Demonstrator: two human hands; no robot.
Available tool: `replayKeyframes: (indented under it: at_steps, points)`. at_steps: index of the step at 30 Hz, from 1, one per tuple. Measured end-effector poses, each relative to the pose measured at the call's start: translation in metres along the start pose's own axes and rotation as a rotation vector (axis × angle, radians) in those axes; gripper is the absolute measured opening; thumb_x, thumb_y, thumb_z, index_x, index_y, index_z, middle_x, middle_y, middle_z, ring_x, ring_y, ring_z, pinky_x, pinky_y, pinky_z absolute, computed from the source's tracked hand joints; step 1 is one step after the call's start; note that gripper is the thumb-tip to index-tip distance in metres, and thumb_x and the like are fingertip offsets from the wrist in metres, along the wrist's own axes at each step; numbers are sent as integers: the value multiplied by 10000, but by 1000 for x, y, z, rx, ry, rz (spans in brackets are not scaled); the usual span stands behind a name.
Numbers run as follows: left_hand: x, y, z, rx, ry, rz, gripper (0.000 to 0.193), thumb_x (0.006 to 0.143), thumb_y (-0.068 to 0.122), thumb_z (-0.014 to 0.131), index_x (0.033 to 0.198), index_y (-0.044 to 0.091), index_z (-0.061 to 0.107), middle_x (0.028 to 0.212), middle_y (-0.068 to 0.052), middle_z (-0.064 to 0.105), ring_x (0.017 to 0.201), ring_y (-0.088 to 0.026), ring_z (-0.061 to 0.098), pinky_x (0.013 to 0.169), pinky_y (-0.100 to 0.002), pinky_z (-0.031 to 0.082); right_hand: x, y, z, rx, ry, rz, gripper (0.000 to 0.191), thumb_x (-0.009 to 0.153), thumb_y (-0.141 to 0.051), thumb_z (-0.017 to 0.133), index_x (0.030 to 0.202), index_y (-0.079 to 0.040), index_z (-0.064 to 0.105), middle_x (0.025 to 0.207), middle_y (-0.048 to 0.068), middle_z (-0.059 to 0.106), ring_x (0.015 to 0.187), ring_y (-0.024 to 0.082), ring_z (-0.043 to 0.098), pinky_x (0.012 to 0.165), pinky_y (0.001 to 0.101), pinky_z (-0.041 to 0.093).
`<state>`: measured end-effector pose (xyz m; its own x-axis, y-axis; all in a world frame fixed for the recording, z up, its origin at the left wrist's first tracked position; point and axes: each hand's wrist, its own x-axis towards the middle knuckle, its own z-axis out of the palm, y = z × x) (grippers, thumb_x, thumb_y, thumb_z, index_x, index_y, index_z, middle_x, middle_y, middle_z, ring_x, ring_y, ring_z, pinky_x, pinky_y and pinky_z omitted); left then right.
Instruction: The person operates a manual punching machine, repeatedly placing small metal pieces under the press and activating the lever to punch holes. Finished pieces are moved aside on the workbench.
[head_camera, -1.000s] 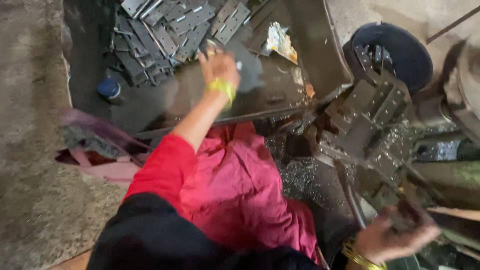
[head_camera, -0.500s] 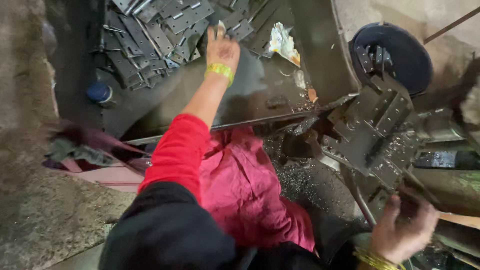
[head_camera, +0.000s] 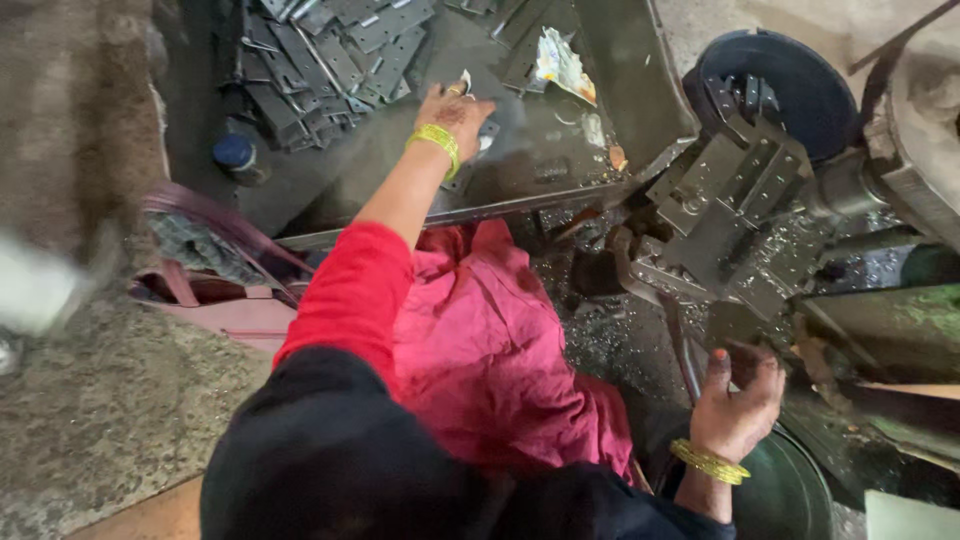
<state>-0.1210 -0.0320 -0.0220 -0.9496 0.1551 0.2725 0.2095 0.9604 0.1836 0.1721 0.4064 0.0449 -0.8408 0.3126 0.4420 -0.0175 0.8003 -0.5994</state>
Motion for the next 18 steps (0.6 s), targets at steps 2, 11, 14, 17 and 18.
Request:
replayKeyframes:
  at_steps: [2, 11, 14, 17, 18]
  points:
    - [5, -5, 7, 125, -72, 37, 312, 873, 314, 680, 1119, 133, 741, 1300, -128, 664, 1288, -342, 535, 1093, -618, 337, 0, 3, -1, 11, -12, 7, 211, 957, -9, 745, 1160, -22, 690, 1081, 153, 657, 973, 301, 670, 871, 403, 528]
    - [-36, -64, -106, 44, -291, -384, 558, 764, 390, 833, 1107, -34, 713, 1171, -274, 659, 1152, -435, 610, 969, -522, 474, -1, 25, 10, -174, -22, -89, 258, 975, -100, 765, 1168, 34, 659, 1128, 219, 667, 1062, 418, 658, 901, 482, 510]
    - [-44, -39, -133, 9, -405, -300, 364, 804, 198, 791, 1081, -34, 741, 1081, -296, 697, 1035, -427, 696, 902, -477, 551, -2, 20, 14, -232, -67, -96, 293, 978, -162, 784, 1193, 1, 670, 1148, 208, 674, 1053, 412, 651, 879, 486, 507]
    - [-51, 26, -132, 80, -159, -150, 188, 812, 135, 763, 953, 10, 771, 982, -277, 719, 962, -414, 719, 851, -479, 572, -7, 13, 19, -203, -132, 19, 195, 970, -199, 766, 1129, -99, 712, 1110, 146, 702, 1021, 371, 670, 853, 487, 508]
    - [-52, 56, -126, 8, -6, -34, 139, 815, 110, 734, 935, 50, 767, 941, -240, 729, 912, -407, 719, 812, -490, 571, -10, 12, 21, -205, -123, -31, 187, 956, -194, 758, 1114, -106, 709, 1098, 139, 703, 1034, 369, 666, 860, 486, 511]
